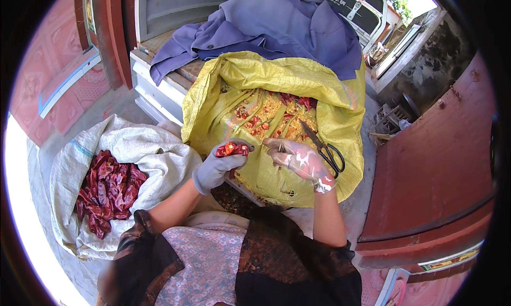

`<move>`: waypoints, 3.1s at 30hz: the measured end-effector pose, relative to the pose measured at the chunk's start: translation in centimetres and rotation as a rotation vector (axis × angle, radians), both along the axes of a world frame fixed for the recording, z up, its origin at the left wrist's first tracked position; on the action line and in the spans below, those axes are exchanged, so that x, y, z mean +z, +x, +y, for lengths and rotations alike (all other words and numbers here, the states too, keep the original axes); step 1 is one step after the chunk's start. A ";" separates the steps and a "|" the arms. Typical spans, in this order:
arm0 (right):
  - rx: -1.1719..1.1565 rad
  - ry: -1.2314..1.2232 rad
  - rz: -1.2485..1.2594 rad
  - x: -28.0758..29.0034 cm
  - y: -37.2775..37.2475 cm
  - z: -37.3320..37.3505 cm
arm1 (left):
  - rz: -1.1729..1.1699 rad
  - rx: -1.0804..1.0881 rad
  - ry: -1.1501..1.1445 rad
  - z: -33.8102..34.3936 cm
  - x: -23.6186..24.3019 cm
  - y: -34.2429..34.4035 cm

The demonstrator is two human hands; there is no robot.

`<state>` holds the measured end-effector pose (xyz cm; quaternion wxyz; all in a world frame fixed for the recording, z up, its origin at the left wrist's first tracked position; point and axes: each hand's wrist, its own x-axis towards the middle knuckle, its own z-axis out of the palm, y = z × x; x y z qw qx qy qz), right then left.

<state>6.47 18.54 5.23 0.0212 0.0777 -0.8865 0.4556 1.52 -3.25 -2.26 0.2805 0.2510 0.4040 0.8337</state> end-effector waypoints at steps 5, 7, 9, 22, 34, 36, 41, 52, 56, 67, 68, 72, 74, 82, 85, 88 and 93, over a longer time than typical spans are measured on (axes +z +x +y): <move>-0.368 0.309 0.132 -1.6 -7.9 7.2 | 0.129 -0.060 -0.001 0.9 -2.1 -0.4; -0.487 0.789 0.142 -0.4 -10.6 6.1 | -0.012 -0.094 0.089 0.9 -2.1 -0.4; -0.528 0.887 0.144 -0.6 -13.7 5.4 | -0.102 -0.084 0.148 0.6 -1.3 0.1; -0.459 0.719 -0.099 1.4 -7.4 5.3 | -0.233 -0.142 0.192 -0.5 -1.5 -0.7; -0.501 0.253 0.143 -0.3 -0.9 3.2 | -0.220 -0.171 0.216 2.6 1.0 -1.1; -0.485 0.145 0.270 -0.5 0.6 1.2 | -0.229 -0.172 0.204 2.7 1.2 -0.9; -0.380 0.662 0.623 -2.6 3.5 -3.2 | -0.258 -0.135 0.232 3.5 3.4 0.1; -0.399 0.202 0.564 0.1 3.0 -4.5 | -0.006 0.146 0.033 3.5 2.2 -0.1; -0.320 0.013 0.592 -0.5 1.3 -5.2 | 0.123 0.175 -0.038 3.1 2.3 0.0; -0.180 0.343 0.848 0.3 2.7 -5.3 | 0.192 -0.081 -0.109 1.9 2.7 0.0; -0.193 0.318 0.848 0.2 2.5 -5.3 | 0.207 -0.068 -0.138 1.9 2.4 -0.2; -0.279 -0.308 0.583 -1.6 2.4 -6.2 | 0.204 -0.028 -0.189 1.9 2.5 0.3; -0.336 -0.675 0.331 -1.9 2.4 -6.6 | 0.155 0.015 -0.139 2.3 2.0 0.7; -0.397 -1.147 0.041 -1.9 2.2 -6.8 | 0.023 -0.057 -0.020 2.6 0.9 0.3; -0.371 -1.237 -0.061 -1.6 2.5 -6.8 | -0.038 -0.044 0.038 2.9 1.3 0.8; -0.355 -1.250 -0.103 -2.2 2.3 -6.5 | -0.063 -0.087 0.120 3.1 1.1 0.7; -0.280 -1.375 -0.148 -3.0 2.5 -5.4 | -0.099 -0.130 0.094 3.1 2.3 1.2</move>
